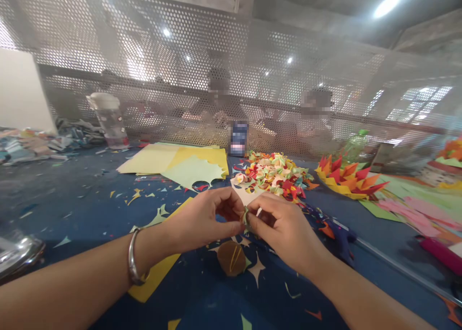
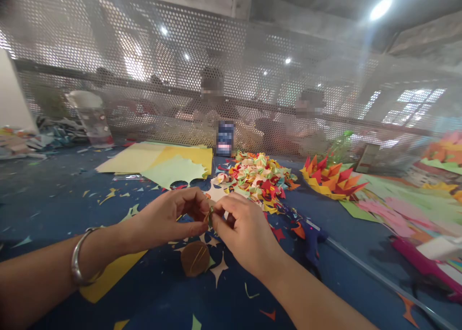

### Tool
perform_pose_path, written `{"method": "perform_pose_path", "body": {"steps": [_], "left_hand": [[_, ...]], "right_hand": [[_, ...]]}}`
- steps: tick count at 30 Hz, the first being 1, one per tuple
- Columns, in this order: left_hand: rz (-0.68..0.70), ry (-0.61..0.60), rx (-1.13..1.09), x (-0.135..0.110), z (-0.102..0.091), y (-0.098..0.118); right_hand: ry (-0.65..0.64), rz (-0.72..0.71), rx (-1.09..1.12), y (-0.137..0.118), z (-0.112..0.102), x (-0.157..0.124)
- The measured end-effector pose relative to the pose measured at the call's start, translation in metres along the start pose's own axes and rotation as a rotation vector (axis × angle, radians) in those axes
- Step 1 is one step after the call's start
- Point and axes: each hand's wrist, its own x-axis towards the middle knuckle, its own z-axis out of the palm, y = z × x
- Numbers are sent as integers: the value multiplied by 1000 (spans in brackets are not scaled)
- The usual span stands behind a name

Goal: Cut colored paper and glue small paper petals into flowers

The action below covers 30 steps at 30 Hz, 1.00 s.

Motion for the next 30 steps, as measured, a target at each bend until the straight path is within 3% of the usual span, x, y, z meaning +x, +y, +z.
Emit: {"method": "perform_pose_path", "body": {"steps": [14,18,23,30], "left_hand": [[-68,-73,-228,4,-5,-5],[-84,-23,-137,4,-2,-6],[-120,134,-101,2,5,-9],[-177,145,-168,2,5,-4]], "right_hand": [[-1,9,6,1,-3,0],[-4,3,-8,2,-2,1],[-13,-13,-21,3,1,2],[-20,-26,-35,1,1,1]]}}
